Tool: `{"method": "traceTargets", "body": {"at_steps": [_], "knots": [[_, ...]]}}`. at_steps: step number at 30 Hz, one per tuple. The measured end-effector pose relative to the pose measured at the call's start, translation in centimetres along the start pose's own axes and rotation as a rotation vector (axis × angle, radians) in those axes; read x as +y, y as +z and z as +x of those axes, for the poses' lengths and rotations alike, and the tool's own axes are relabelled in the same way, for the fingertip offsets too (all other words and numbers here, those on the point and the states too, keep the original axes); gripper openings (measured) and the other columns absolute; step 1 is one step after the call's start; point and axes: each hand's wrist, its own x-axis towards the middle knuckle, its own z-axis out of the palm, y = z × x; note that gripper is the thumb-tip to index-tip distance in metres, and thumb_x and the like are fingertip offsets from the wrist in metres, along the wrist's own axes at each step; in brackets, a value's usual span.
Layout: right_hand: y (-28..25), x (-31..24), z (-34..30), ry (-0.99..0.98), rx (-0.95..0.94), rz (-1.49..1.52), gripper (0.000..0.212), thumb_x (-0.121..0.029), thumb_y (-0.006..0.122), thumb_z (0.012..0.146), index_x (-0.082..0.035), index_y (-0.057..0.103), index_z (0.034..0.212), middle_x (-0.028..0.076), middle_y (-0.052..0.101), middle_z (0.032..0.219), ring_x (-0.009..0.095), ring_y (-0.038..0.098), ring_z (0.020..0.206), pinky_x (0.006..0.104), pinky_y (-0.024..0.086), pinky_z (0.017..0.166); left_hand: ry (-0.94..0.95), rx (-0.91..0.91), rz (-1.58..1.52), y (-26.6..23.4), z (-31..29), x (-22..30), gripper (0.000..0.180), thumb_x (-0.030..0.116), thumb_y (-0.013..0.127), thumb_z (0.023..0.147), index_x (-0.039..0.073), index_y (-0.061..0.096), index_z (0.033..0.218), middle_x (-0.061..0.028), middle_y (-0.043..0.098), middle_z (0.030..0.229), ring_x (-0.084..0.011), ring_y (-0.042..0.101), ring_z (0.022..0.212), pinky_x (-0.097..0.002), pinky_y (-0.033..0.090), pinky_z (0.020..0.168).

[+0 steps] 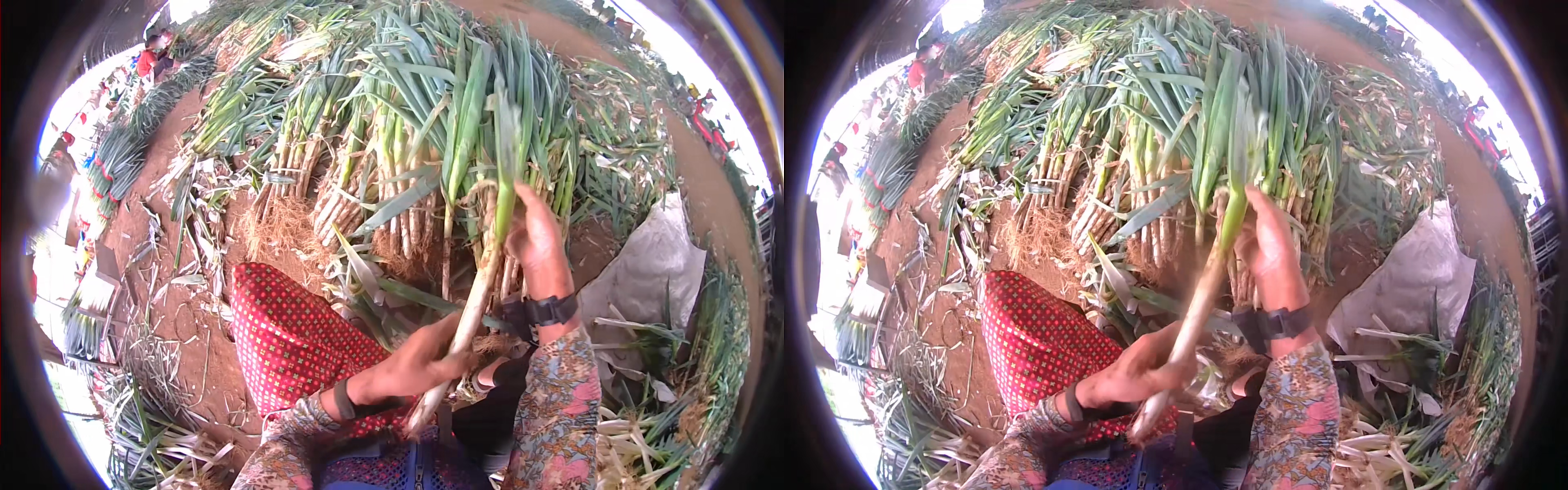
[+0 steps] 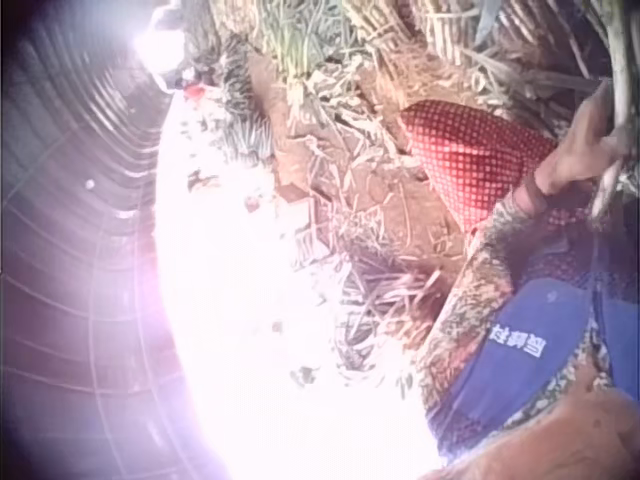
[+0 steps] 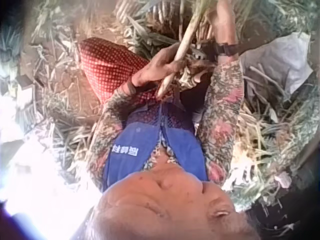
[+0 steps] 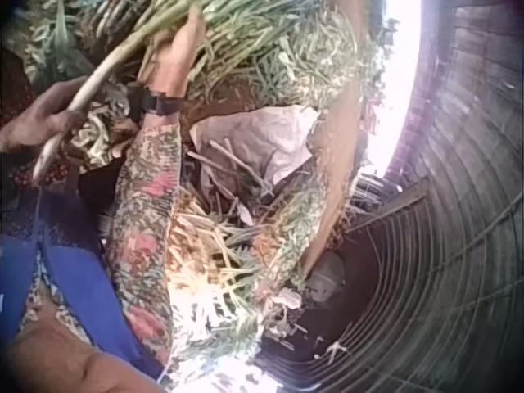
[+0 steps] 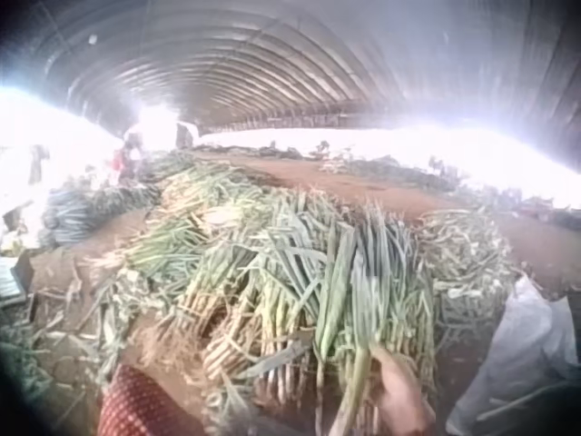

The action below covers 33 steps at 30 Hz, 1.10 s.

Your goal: The person peels outer leaves off leeks and trims the root ends with a small knife, handling one leek at a time from a large pile on the ground.

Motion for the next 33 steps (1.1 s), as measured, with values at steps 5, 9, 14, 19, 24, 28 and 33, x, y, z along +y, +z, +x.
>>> {"method": "traceTargets", "body": {"at_steps": [5,9,14,19,24,28,33], "knots": [[2.2,-5.0,-3.0,-0.070,-0.262,0.064,0.040,-0.028,0.067,0.090,-0.003,0.056,0.119,0.010,0.065,0.100,0.020,0.062,0.085,0.0369,0.052,0.075,-0.037,-0.211,0.017,-2.0,-1.2,-0.7,0.039,0.004,0.053,0.092,-0.001,0.044,0.129,-0.0059,0.058,0.093,-0.0120,0.057,0.080,-0.0281,0.050,0.069],[1.4,-6.3,-4.0,-0.220,-0.094,-0.039,0.039,-0.022,0.069,0.090,-0.004,0.056,0.121,0.007,0.064,0.109,0.020,0.061,0.098,0.0389,0.050,0.086,-0.032,-0.175,-0.068,-3.2,1.8,-4.7,0.040,0.008,0.059,0.093,0.000,0.045,0.130,-0.0050,0.059,0.102,-0.0128,0.058,0.091,-0.0279,0.050,0.079],[-2.2,-2.9,-3.6,-0.143,-0.073,-0.119,0.044,-0.019,0.067,0.091,-0.007,0.051,0.131,0.005,0.060,0.119,0.020,0.057,0.109,0.0400,0.047,0.096,0.207,-0.150,-0.217,-2.8,5.8,-2.9,0.056,0.023,0.060,0.097,0.000,0.037,0.143,-0.0050,0.054,0.121,-0.0120,0.050,0.110,-0.0281,0.043,0.096],[-1.8,-0.1,-4.4,-0.182,-0.032,-0.052,0.036,-0.015,0.068,0.089,-0.003,0.058,0.121,0.005,0.063,0.112,0.016,0.062,0.099,0.0333,0.049,0.088,0.281,-0.020,-0.279,-1.5,8.9,-3.1,0.054,0.015,0.064,0.094,0.002,0.040,0.141,-0.0030,0.052,0.129,-0.0116,0.049,0.116,-0.0291,0.041,0.100],[-3.2,0.1,-4.7,-0.142,-0.065,-0.113,0.039,-0.016,0.065,0.091,-0.002,0.055,0.127,0.003,0.063,0.115,0.013,0.059,0.103,0.0302,0.046,0.092,0.315,0.018,-0.281,-1.4,10.0,-4.3,0.056,0.004,0.069,0.088,0.007,0.044,0.138,-0.0013,0.054,0.127,-0.0111,0.050,0.114,-0.0313,0.043,0.099],[-2.7,0.3,-5.5,-0.188,-0.054,0.043,0.034,-0.014,0.064,0.093,-0.003,0.057,0.124,0.002,0.064,0.106,0.012,0.059,0.098,0.0286,0.047,0.086,0.297,0.003,-0.224,-0.7,10.7,-3.6,0.067,0.000,0.074,0.082,0.008,0.043,0.141,-0.0020,0.056,0.125,-0.0111,0.052,0.113,-0.0331,0.045,0.098],[-3.8,1.6,-6.3,-0.210,0.000,0.024,0.025,-0.015,0.067,0.090,-0.003,0.062,0.111,0.003,0.064,0.096,0.011,0.059,0.082,0.0266,0.049,0.075,0.248,-0.030,-0.091,-0.5,10.8,-5.3,0.063,0.001,0.078,0.078,0.008,0.053,0.135,-0.0008,0.061,0.120,-0.0102,0.052,0.112,-0.0307,0.046,0.097]]}}
